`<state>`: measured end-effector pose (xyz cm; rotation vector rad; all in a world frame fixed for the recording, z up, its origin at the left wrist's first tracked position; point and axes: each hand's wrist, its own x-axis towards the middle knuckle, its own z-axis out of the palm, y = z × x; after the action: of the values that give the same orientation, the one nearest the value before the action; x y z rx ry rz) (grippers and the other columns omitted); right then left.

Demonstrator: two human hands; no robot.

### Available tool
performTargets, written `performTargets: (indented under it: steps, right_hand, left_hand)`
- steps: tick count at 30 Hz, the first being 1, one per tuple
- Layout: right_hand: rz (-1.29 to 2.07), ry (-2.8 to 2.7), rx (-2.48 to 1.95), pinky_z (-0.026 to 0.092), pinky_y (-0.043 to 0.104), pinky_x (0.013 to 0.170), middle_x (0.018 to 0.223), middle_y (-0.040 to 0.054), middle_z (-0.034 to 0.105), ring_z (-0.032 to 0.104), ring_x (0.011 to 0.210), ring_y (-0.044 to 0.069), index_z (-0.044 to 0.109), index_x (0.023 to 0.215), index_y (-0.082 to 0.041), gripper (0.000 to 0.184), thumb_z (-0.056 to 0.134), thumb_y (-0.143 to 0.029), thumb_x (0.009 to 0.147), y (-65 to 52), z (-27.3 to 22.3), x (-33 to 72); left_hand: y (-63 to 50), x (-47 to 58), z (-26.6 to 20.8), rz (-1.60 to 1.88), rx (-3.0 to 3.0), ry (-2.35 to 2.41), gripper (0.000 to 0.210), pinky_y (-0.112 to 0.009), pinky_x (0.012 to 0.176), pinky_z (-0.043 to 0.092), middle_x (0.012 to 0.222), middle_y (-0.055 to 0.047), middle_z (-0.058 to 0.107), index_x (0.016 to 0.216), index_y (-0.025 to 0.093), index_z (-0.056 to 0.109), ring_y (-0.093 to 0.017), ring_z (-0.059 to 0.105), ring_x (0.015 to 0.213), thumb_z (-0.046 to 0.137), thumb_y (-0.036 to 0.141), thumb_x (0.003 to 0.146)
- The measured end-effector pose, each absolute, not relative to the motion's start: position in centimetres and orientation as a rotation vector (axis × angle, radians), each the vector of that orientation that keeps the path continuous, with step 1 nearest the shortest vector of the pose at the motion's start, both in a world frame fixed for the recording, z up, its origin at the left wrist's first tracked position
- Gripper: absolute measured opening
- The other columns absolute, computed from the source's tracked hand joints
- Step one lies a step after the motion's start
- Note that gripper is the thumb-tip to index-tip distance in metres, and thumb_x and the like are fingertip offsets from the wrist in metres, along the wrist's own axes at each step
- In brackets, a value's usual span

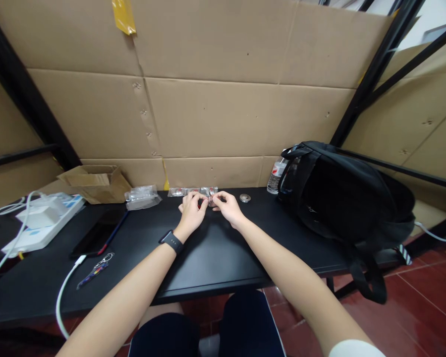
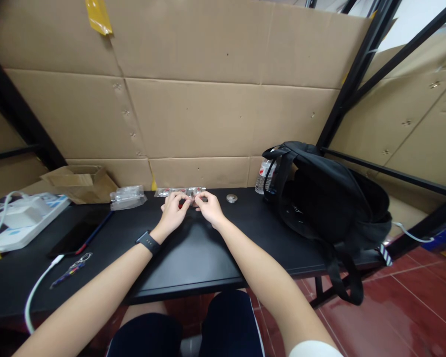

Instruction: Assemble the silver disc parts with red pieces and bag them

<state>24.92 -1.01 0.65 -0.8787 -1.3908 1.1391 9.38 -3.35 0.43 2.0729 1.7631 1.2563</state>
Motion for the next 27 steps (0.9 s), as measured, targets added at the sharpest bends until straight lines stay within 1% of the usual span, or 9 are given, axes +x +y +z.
performTargets:
  steps: [4,7,10,13,15,17,20,24,27]
  right_hand:
    - [1.281,-1.311,-0.843,0.06,0.026,0.067,0.092,0.0021,0.068,0.073,0.071,0.013,0.061,0.081,-0.019,0.023,0.075,-0.037,0.079,-1.2,0.8,25.0]
    - [1.385,-1.282,-0.82,0.061,0.026,0.064,0.093,0.0006,0.069,0.073,0.067,0.012,0.062,0.092,-0.022,0.02,0.074,-0.03,0.08,-1.3,0.9,25.3]
    - [1.443,-1.308,-0.803,0.062,0.027,0.065,0.101,0.002,0.07,0.073,0.066,0.012,0.065,0.107,-0.025,0.028,0.072,-0.022,0.08,-1.5,1.3,25.6]
    - [1.479,-1.31,-0.788,0.063,0.027,0.07,0.101,0.0028,0.07,0.073,0.069,0.012,0.07,0.109,-0.023,0.033,0.071,-0.016,0.077,-1.6,1.9,26.0]
    - [1.48,-1.302,-0.749,0.063,0.029,0.074,0.1,0.0024,0.071,0.073,0.072,0.013,0.072,0.11,-0.023,0.035,0.073,-0.017,0.075,-1.7,2.0,26.1]
    - [1.444,-1.319,-0.719,0.063,0.03,0.076,0.101,0.0026,0.072,0.072,0.075,0.013,0.073,0.111,-0.024,0.038,0.078,-0.021,0.073,-1.7,1.9,26.1]
    - [1.361,-1.395,-0.724,0.062,0.031,0.077,0.103,0.0031,0.072,0.07,0.079,0.013,0.075,0.111,-0.023,0.045,0.085,-0.027,0.067,-1.6,1.3,25.7]
    - [1.257,-1.502,-0.756,0.062,0.031,0.073,0.099,0.0034,0.073,0.068,0.075,0.014,0.075,0.111,-0.021,0.049,0.087,-0.03,0.064,-1.1,0.6,25.5]
    - [1.146,-1.553,-0.802,0.06,0.031,0.071,0.106,0.0047,0.073,0.067,0.074,0.014,0.074,0.114,-0.022,0.047,0.083,-0.032,0.07,-0.3,0.9,26.4]
  left_hand:
    - [-3.3,9.4,0.4,1.258,2.074,1.754,0.014,-0.05,0.098,0.039,0.123,-0.006,0.061,0.099,0.027,0.066,-0.03,0.049,0.124,0.055,0.035,0.096]
    - [-3.3,9.4,0.4,1.25,2.086,1.745,0.014,-0.05,0.098,0.039,0.123,-0.006,0.062,0.099,0.028,0.066,-0.03,0.049,0.124,0.055,0.035,0.095]
    - [-3.4,9.4,0.6,1.222,2.117,1.736,0.015,-0.05,0.098,0.039,0.123,-0.005,0.062,0.099,0.028,0.067,-0.03,0.049,0.124,0.055,0.036,0.095]
    - [-3.5,9.2,0.8,1.222,2.156,1.737,0.015,-0.05,0.097,0.04,0.125,-0.006,0.063,0.102,0.028,0.066,-0.03,0.051,0.123,0.055,0.035,0.094]
    - [-3.4,9.0,0.8,1.246,2.201,1.745,0.021,-0.049,0.098,0.04,0.128,-0.007,0.063,0.111,0.028,0.063,-0.03,0.051,0.123,0.058,0.036,0.093]
    - [-3.1,8.7,0.6,1.232,2.245,1.773,0.034,-0.05,0.098,0.039,0.132,-0.01,0.061,0.123,0.028,0.058,-0.032,0.05,0.124,0.06,0.038,0.091]
    - [-2.5,8.3,0.2,1.099,2.285,1.836,0.048,-0.052,0.099,0.038,0.14,-0.012,0.058,0.134,0.028,0.053,-0.035,0.046,0.129,0.062,0.042,0.089]
    - [-2.2,8.0,-0.3,0.982,2.355,1.874,0.051,-0.055,0.1,0.037,0.146,-0.014,0.055,0.139,0.028,0.05,-0.037,0.042,0.132,0.058,0.044,0.091]
    - [-2.2,7.9,-0.5,0.928,2.407,1.866,0.049,-0.056,0.099,0.035,0.141,-0.014,0.059,0.139,0.027,0.052,-0.038,0.042,0.132,0.054,0.045,0.093]
